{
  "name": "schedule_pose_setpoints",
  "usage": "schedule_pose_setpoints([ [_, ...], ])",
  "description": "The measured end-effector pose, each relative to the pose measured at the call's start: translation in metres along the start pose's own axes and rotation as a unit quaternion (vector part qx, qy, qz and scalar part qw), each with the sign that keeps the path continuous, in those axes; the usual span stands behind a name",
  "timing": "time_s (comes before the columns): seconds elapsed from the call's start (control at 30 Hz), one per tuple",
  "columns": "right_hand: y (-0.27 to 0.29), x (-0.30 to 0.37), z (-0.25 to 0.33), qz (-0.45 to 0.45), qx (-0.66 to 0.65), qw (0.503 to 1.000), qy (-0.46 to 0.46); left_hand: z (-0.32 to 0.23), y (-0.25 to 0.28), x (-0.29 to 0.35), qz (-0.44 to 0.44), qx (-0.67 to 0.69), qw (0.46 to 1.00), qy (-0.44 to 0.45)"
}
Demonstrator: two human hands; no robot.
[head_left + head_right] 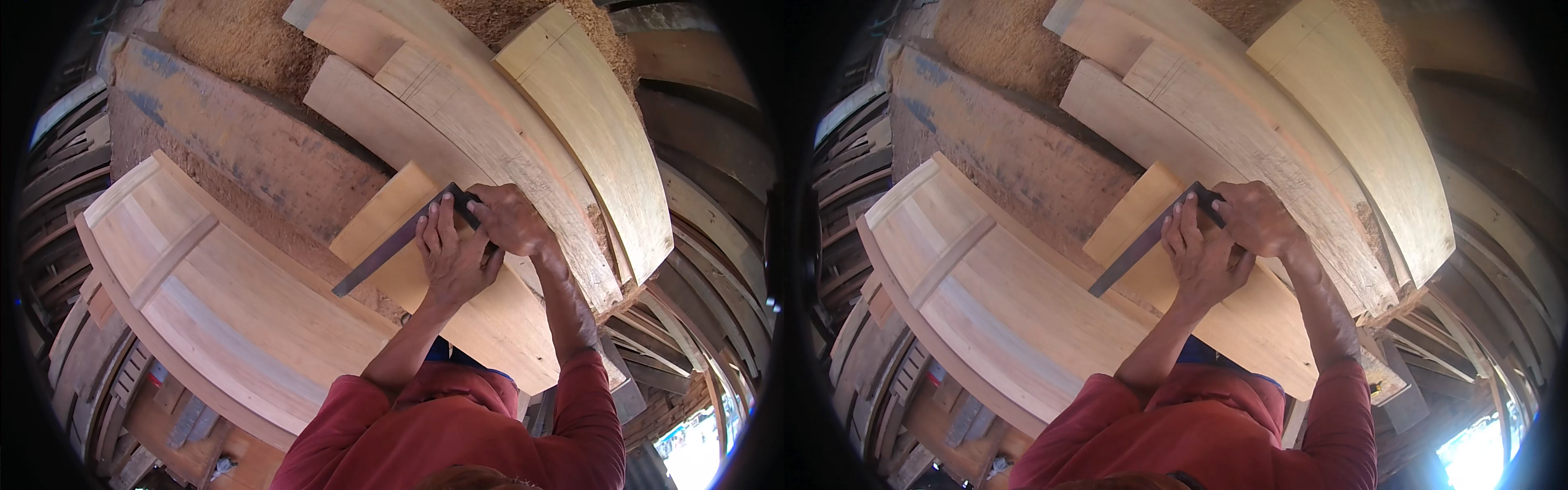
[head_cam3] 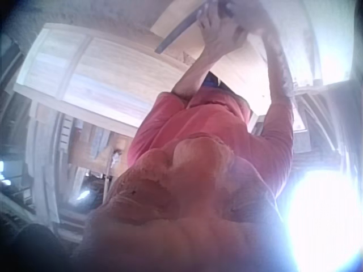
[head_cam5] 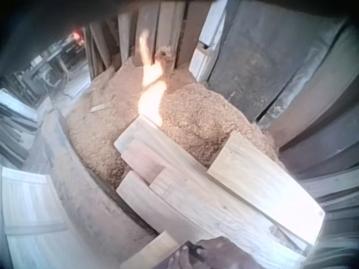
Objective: The person uses a try square and pencil to mark straight lines on several wooden planks. They repeatedly position the square, draw lines, and reposition the planks on a workbench covered with sawdust.
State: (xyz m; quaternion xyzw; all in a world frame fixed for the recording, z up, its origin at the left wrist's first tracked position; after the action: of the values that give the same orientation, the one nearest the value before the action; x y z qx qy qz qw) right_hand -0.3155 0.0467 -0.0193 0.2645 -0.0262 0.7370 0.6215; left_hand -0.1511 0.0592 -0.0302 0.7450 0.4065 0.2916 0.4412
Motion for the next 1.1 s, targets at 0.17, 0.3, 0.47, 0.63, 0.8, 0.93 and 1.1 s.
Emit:
schedule_pose_setpoints([
  [0.17, 0.0017, 0.0004, 0.0003, 0.011, 0.042, 0.998, 0.038, 0.0000, 0.0029, -0.0019, -0.009, 0.004, 1.000, -0.011],
  [0.3, 0.0025, 0.0001, 0.0009, 0.029, 0.063, 0.996, 0.058, -0.0001, 0.0030, -0.0022, -0.012, 0.011, 1.000, -0.010],
  [0.47, 0.0025, -0.0003, 0.0007, 0.018, 0.047, 0.998, 0.041, 0.0003, 0.0012, -0.0018, -0.017, 0.012, 1.000, -0.009],
  [0.63, 0.0018, -0.0007, 0.0021, 0.019, 0.048, 0.998, 0.032, 0.0011, -0.0001, -0.0006, -0.013, 0.009, 1.000, -0.011],
  [0.8, 0.0025, -0.0011, 0.0034, 0.018, 0.049, 0.998, 0.030, 0.0019, -0.0005, 0.0008, 0.000, 0.006, 1.000, -0.006],
  [0.93, 0.0020, -0.0007, -0.0002, 0.020, 0.029, 0.999, 0.001, 0.0021, -0.0008, 0.0005, -0.005, 0.008, 1.000, -0.007],
  [1.1, 0.0026, 0.0005, 0.0072, -0.109, 0.146, 0.979, 0.094, 0.0011, -0.0001, -0.0010, 0.004, -0.002, 1.000, -0.009],
])
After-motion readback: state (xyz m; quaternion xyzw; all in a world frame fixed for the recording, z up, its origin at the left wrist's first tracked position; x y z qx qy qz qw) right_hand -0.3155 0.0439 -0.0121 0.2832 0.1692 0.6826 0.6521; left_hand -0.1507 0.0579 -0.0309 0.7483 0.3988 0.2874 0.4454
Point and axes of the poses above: each hand's wrist, its own x-axis away from the middle knuckle, its own y-axis out of the back of the hand, z = x × y, the point moved 2 cm from there along -x, towards the middle knuckle, and after that the axes turned 12 degrees about y, right-handed, at the moved point
